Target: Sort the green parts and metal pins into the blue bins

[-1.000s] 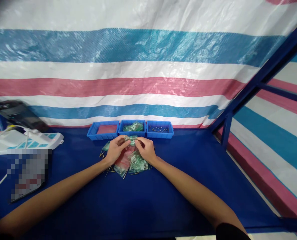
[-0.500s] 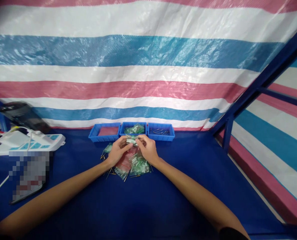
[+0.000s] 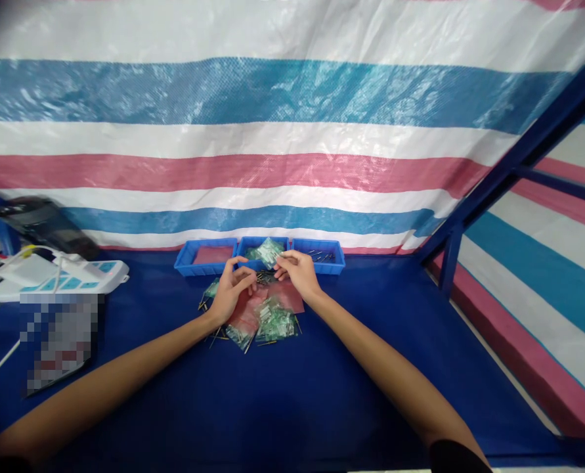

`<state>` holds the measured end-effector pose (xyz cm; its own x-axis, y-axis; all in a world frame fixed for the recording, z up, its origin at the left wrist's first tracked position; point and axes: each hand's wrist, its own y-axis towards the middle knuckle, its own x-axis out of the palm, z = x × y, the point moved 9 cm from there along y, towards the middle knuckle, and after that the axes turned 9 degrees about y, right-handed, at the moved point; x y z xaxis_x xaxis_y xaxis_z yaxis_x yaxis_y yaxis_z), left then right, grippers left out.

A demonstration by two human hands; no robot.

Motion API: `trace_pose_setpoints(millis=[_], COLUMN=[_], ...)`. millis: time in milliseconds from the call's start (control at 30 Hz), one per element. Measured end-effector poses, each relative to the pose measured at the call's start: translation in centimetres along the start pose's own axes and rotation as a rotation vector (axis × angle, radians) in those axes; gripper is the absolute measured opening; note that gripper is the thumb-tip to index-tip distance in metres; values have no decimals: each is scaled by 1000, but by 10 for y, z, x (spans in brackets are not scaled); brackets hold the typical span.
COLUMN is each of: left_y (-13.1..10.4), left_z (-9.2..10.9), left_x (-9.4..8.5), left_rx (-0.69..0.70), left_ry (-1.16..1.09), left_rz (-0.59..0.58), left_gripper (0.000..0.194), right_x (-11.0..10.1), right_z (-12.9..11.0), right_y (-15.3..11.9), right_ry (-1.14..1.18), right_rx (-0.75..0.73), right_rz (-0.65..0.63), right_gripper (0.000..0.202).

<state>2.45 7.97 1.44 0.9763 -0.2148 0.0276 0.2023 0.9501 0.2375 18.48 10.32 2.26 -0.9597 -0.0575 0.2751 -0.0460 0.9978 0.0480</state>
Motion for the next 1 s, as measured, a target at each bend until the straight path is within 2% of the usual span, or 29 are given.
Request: trace_pose_setpoints(millis=[133, 233, 333, 467, 600, 767, 900, 1000], left_y=[-1, -1, -1, -1, -1, -1, -1, 0], left_z=[0, 0, 0, -2, -3, -2, -2, -3], left_x=[3, 3, 4, 4, 5, 5, 4, 4], left_rx=[-4, -8, -11, -18, -24, -12, -11, -12], left_ry=[17, 15, 25, 35, 31, 31, 42, 42], left_rz=[-32, -38, -47, -61, -69, -74, -63, -63], left_gripper=[33, 32, 30, 29, 28, 26, 27, 27], right_x=[4, 6, 4, 11, 13, 12, 10, 10], right_z=[12, 11, -3, -32, -27, -12, -6, -6], right_y=[0, -1, 0, -5, -11, -19, -21, -19], right_ry=[136, 106, -164, -798, -1186, -1408, -1473, -1470], right_rx=[119, 86, -43, -273, -206, -109, -38, -45], right_rz=[3, -26, -61, -164, -345, -457, -449, -437], right_gripper=[38, 45, 34, 13, 10, 26, 24, 19])
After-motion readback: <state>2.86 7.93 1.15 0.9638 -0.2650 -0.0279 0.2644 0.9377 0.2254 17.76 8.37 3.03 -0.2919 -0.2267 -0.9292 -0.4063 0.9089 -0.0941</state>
